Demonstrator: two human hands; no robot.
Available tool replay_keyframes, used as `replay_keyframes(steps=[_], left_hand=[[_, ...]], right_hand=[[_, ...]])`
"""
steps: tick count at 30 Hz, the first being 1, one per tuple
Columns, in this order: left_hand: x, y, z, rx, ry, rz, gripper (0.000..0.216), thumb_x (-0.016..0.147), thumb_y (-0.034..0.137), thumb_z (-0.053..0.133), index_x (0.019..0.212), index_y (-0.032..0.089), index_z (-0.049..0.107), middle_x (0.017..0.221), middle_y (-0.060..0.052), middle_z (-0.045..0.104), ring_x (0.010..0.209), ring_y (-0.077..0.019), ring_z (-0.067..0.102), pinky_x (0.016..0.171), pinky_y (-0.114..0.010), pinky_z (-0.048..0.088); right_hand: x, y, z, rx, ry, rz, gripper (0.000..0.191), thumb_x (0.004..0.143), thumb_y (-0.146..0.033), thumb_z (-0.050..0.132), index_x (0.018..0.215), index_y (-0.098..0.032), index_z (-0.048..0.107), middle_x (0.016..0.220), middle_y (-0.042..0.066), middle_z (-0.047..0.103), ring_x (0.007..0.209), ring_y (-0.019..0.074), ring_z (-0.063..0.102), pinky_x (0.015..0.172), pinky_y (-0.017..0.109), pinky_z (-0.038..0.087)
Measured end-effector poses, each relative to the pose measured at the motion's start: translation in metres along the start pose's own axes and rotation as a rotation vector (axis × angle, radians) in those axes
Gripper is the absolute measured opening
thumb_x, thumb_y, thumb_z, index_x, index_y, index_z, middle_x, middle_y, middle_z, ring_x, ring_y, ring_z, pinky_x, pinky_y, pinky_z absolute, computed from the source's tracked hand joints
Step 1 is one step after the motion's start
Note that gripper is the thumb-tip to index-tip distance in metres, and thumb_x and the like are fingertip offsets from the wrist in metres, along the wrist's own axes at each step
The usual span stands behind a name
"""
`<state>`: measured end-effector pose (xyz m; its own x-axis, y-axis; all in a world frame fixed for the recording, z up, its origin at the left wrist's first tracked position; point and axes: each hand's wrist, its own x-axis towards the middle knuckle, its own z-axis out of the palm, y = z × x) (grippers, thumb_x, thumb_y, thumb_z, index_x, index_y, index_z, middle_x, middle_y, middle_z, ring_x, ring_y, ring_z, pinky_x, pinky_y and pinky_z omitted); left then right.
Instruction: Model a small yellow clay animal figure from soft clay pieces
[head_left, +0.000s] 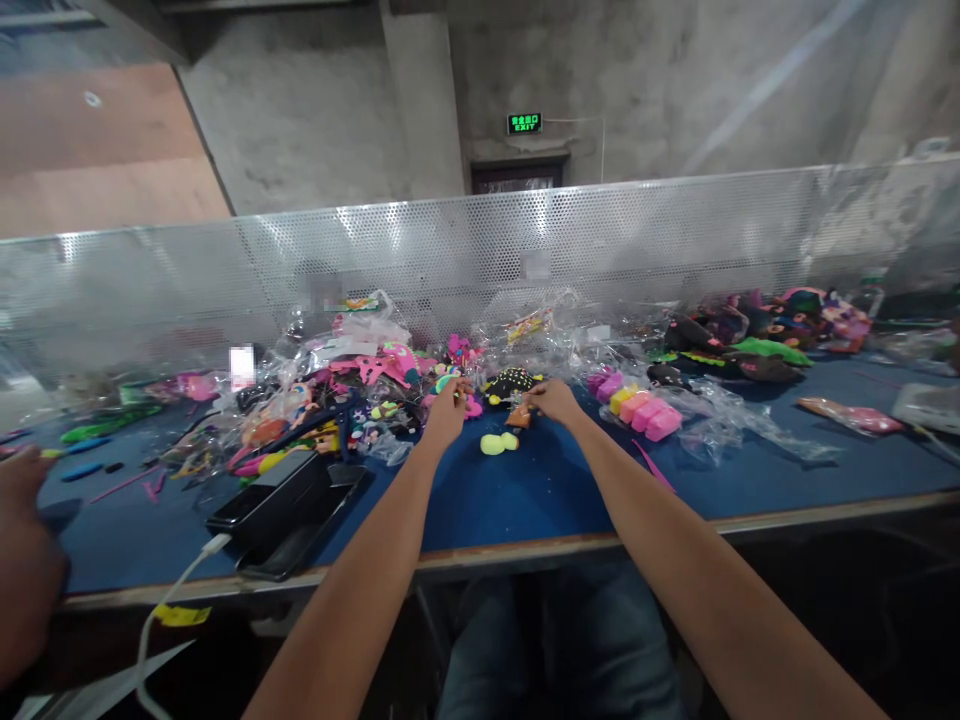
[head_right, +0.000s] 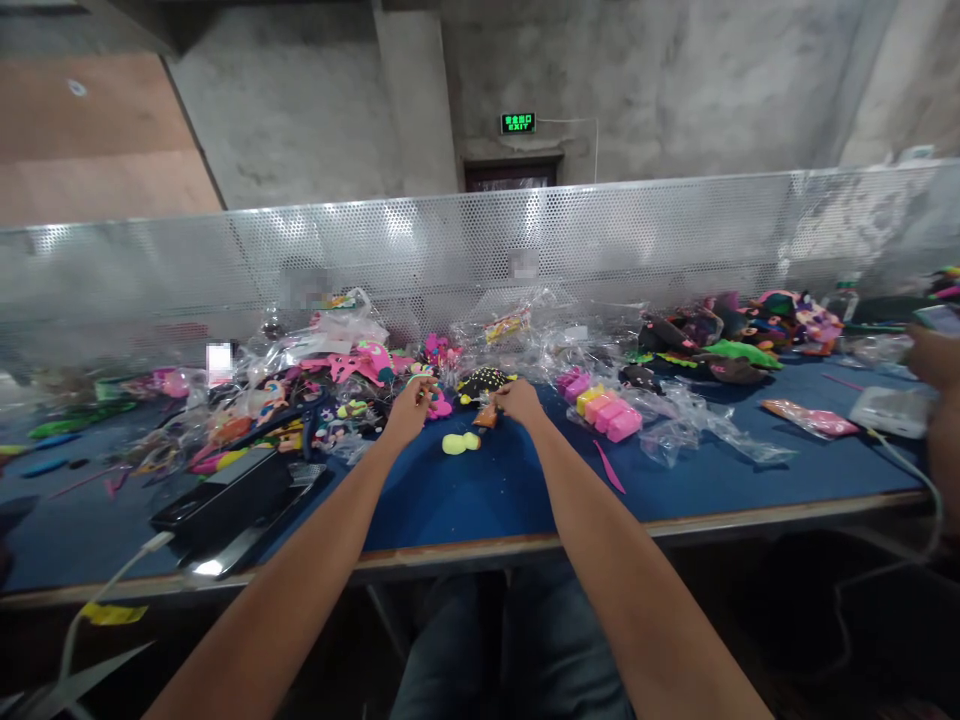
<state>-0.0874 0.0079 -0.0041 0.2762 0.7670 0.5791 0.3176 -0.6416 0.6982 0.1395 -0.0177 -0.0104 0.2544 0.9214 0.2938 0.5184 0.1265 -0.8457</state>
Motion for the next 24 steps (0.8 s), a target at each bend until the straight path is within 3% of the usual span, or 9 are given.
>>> replay_keyframes(steps=[6,10,12,14,17,20,24], left_hand=[[0.000,0.002,0.001,-0.075,-0.056,-0.038,0.028,0.082,0.031,0.051,0.106,0.016,0.053,0.088,-0.006,0.065,0.059,-0.0119,0.058,0.062,-0.028,0.047],[-0.002,0.008,0.001,-0.059,-0.104,-0.024,0.030,0.083,0.042,0.049,0.094,0.015,0.058,0.073,-0.003,0.064,0.056,-0.0124,0.054,0.060,-0.027,0.046],[-0.003,0.012,0.001,-0.013,-0.134,-0.004,0.031,0.084,0.044,0.048,0.085,0.016,0.060,0.068,-0.002,0.063,0.055,-0.0124,0.053,0.058,-0.026,0.044],[-0.004,0.015,0.001,0.033,-0.141,0.011,0.032,0.082,0.046,0.049,0.079,0.016,0.061,0.066,-0.001,0.061,0.055,-0.0123,0.052,0.058,-0.025,0.043],[-0.004,0.017,0.002,0.031,-0.136,0.022,0.029,0.079,0.043,0.055,0.086,0.017,0.064,0.073,-0.001,0.063,0.060,-0.0129,0.055,0.060,-0.025,0.044],[-0.004,0.015,0.004,-0.025,-0.124,0.048,0.031,0.073,0.035,0.063,0.098,0.016,0.061,0.086,-0.003,0.065,0.069,-0.0139,0.058,0.067,-0.026,0.046],[-0.002,0.010,0.006,-0.031,-0.129,0.051,0.029,0.068,0.031,0.067,0.092,0.016,0.060,0.086,-0.003,0.065,0.072,-0.0145,0.059,0.069,-0.027,0.047]], right_hand=[[0.005,0.004,-0.021,-0.023,0.233,-0.018,0.019,0.072,-0.028,0.059,0.075,-0.014,0.072,0.070,0.007,0.069,0.067,0.0189,0.063,0.059,0.026,0.047],[0.003,-0.001,-0.025,-0.071,0.416,-0.174,0.016,0.073,-0.027,0.058,0.073,-0.017,0.070,0.082,0.009,0.070,0.083,0.0217,0.062,0.073,0.030,0.047],[0.001,-0.008,-0.017,0.044,0.350,-0.244,0.017,0.074,-0.031,0.058,0.077,-0.018,0.069,0.078,0.006,0.070,0.074,0.0187,0.061,0.068,0.029,0.048],[-0.004,-0.016,-0.005,0.237,0.163,-0.235,0.022,0.071,-0.036,0.062,0.083,-0.018,0.066,0.070,0.002,0.067,0.057,0.0144,0.057,0.056,0.027,0.047],[-0.012,-0.026,0.013,0.444,-0.063,-0.203,0.029,0.066,-0.040,0.067,0.084,-0.017,0.063,0.062,-0.002,0.060,0.045,0.0096,0.048,0.044,0.024,0.043],[-0.020,-0.032,0.022,0.548,-0.180,-0.188,0.031,0.066,-0.042,0.068,0.081,-0.016,0.064,0.064,-0.001,0.060,0.049,0.0098,0.050,0.045,0.023,0.045],[-0.024,-0.034,0.025,0.579,-0.307,-0.172,0.038,0.065,-0.041,0.070,0.095,-0.017,0.066,0.076,0.001,0.065,0.059,0.0109,0.055,0.049,0.022,0.048]])
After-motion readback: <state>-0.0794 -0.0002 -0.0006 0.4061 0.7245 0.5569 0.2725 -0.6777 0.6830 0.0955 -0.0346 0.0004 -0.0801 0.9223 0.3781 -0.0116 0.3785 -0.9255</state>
